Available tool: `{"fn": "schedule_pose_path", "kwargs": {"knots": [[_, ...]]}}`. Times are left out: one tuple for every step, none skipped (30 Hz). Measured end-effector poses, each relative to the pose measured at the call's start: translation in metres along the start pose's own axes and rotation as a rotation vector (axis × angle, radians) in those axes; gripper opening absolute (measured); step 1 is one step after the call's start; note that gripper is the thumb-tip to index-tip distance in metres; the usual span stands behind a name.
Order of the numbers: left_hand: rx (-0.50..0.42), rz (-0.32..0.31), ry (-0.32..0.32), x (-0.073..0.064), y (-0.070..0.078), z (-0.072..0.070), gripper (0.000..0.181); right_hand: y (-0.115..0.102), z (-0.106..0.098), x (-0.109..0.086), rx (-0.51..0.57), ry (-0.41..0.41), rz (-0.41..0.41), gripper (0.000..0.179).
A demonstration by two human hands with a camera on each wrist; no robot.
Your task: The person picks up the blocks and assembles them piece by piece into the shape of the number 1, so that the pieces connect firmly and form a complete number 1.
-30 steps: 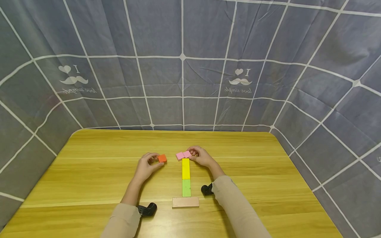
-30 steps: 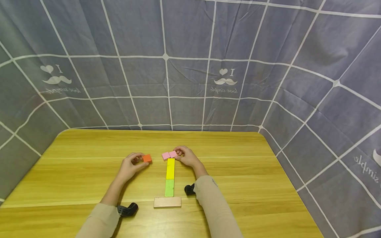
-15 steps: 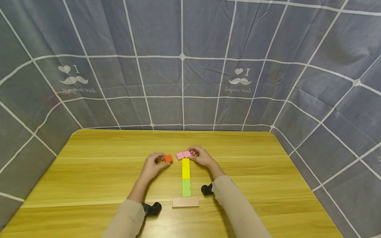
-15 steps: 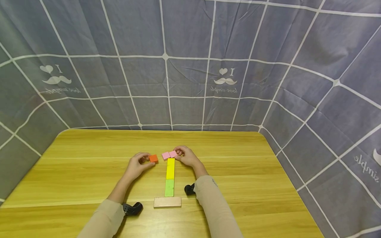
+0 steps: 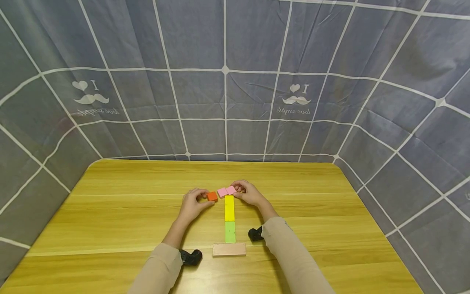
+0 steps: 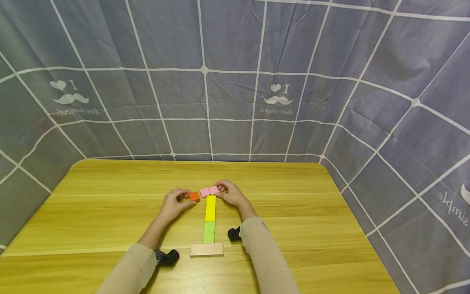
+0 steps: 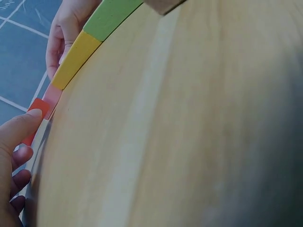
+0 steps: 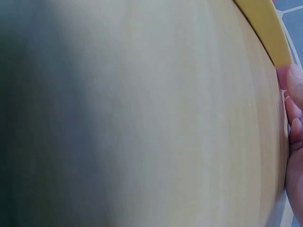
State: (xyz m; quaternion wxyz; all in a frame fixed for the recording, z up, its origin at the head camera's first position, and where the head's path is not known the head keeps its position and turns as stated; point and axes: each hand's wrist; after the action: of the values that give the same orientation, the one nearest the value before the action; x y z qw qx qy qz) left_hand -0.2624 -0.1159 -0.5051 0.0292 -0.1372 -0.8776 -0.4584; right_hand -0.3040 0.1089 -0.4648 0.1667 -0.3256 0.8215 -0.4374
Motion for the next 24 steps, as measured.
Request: {"fn": "schedule_pose_path", "kwargs": {"knots": [[0.002,-0.005,-0.005,0.0003,-0.0002,0.0004,0.033,0.0001,0.0,0.0,0.002,0.0,0.002,0.027],[0.009,-0.008,-0.01,0.0004,-0.0006,0.0009,0.033,0.0002,0.0,0.0,0.003,0.0,0.003,0.027],[0.014,-0.012,-0.014,0.0004,-0.0007,0.0012,0.033,0.0002,0.0,-0.0001,0.005,-0.001,0.004,0.027],[0.02,-0.015,-0.017,0.0005,-0.0009,0.0015,0.033,0.0003,0.0001,-0.0001,0.007,-0.002,0.007,0.027],[0.027,-0.015,-0.019,0.0007,-0.001,0.0018,0.033,0.0003,0.0001,-0.0001,0.009,-0.002,0.008,0.027],[0.033,-0.014,-0.019,0.0009,-0.001,0.002,0.033,0.0003,0.0002,-0.0002,0.008,-0.003,0.009,0.027],[0.039,-0.014,-0.018,0.001,-0.001,0.0022,0.033,0.0003,0.0002,-0.0003,0.008,-0.004,0.011,0.027],[0.046,-0.015,-0.017,0.001,-0.0009,0.0023,0.033,0.0002,0.0003,-0.0002,0.009,-0.004,0.009,0.027],[0.051,-0.017,-0.017,0.001,-0.0006,0.0022,0.033,0.0,0.0004,-0.0003,0.01,-0.004,0.009,0.027],[0.056,-0.017,-0.017,0.0012,-0.0004,0.0023,0.033,-0.0001,0.0003,-0.0003,0.012,-0.004,0.009,0.027],[0.062,-0.018,-0.018,0.0013,-0.0002,0.0024,0.033,-0.0002,0.0003,-0.0003,0.013,-0.004,0.009,0.027],[0.066,-0.02,-0.019,0.0014,-0.0002,0.0025,0.033,-0.0002,0.0003,-0.0003,0.012,-0.004,0.01,0.027],[0.073,-0.023,-0.02,0.0014,-0.0001,0.0026,0.033,-0.0003,0.0003,-0.0002,0.01,-0.004,0.011,0.027],[0.078,-0.024,-0.02,0.0014,0.0004,0.0025,0.033,-0.0002,0.0003,-0.0001,0.008,-0.004,0.012,0.027],[0.083,-0.025,-0.021,0.0014,0.0008,0.0024,0.033,0.0001,0.0004,0.0001,0.005,-0.004,0.013,0.027],[0.087,-0.024,-0.02,0.0014,0.0013,0.0023,0.033,0.0001,0.0004,0.0003,0.001,-0.004,0.012,0.027],[0.09,-0.025,-0.02,0.0013,0.0018,0.0022,0.033,0.0,0.0004,0.0004,-0.003,-0.003,0.013,0.027],[0.093,-0.023,-0.019,0.0013,0.0023,0.002,0.033,-0.0001,0.0004,0.0005,-0.006,-0.004,0.014,0.027],[0.096,-0.022,-0.017,0.0013,0.0031,0.0018,0.033,-0.0004,0.0004,0.0005,-0.008,-0.003,0.015,0.027],[0.099,-0.022,-0.017,0.0012,0.0036,0.0017,0.033,-0.0007,0.0004,0.0005,-0.009,-0.003,0.017,0.027],[0.102,-0.022,-0.016,0.0013,0.0039,0.0017,0.033,-0.001,0.0003,0.0004,-0.01,-0.003,0.017,0.027],[0.106,-0.022,-0.015,0.0013,0.0041,0.0017,0.033,-0.0015,0.0002,0.0001,-0.012,-0.003,0.02,0.027],[0.109,-0.021,-0.015,0.0014,0.0042,0.0019,0.034,-0.0017,0.0001,-0.0001,-0.013,-0.004,0.022,0.027],[0.112,-0.02,-0.015,0.0016,0.0043,0.0019,0.034,-0.0016,0.0002,-0.0001,-0.015,-0.004,0.023,0.027]]}}
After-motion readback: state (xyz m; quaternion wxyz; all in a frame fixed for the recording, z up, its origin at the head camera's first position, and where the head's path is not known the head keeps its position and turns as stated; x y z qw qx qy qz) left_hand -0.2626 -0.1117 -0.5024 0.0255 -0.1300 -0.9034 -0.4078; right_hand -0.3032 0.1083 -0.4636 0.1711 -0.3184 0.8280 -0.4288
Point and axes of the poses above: each hand's wrist, its own x-axis towards the middle knuckle, its own z-axis out of the palm, y = z × x, and after that the axes turned 13 degrees about -y, right-handed
